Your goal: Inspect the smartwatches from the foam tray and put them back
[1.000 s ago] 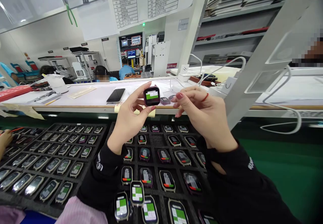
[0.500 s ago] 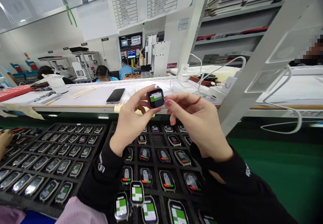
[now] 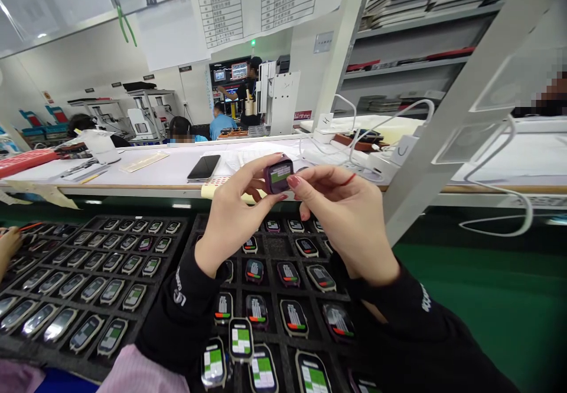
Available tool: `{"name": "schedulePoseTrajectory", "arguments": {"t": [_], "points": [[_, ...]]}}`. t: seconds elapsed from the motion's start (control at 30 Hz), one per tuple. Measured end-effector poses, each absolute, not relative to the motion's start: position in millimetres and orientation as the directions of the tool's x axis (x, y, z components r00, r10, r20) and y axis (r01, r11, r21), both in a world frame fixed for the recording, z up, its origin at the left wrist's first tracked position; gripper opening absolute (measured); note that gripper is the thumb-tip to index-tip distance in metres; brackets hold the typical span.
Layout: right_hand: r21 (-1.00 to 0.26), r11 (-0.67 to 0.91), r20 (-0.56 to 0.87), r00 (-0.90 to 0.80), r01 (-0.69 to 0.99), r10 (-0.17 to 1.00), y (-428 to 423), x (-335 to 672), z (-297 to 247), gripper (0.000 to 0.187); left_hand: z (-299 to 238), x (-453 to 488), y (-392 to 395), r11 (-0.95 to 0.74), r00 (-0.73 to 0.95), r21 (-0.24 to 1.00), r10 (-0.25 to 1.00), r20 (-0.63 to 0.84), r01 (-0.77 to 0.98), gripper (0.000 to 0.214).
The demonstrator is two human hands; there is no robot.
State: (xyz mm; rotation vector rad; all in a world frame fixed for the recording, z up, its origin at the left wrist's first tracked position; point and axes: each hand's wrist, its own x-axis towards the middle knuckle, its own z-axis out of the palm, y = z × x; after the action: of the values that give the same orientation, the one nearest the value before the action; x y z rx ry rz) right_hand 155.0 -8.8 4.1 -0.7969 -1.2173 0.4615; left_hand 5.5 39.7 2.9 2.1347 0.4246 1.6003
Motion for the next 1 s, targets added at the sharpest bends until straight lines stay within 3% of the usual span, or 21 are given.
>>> {"name": "schedulePoseTrajectory", "arguments": {"t": [0.33,1.0], "points": [[-0.747,0.661,0.645,0.314,0.068,0.697,-5.2,153.8,1.6,0.039,3.2,6.1,35.6,-0.846,0.275,0.533,0.514,0.813,0.007,0.048],[-0.746,0.666,0.639,0.298,0.016,0.709,-4.9,155.1,3.0,0.033,1.2,7.4,38.0,-0.863,0.262,0.505,0.488,0.833,0.002,0.051]]}}
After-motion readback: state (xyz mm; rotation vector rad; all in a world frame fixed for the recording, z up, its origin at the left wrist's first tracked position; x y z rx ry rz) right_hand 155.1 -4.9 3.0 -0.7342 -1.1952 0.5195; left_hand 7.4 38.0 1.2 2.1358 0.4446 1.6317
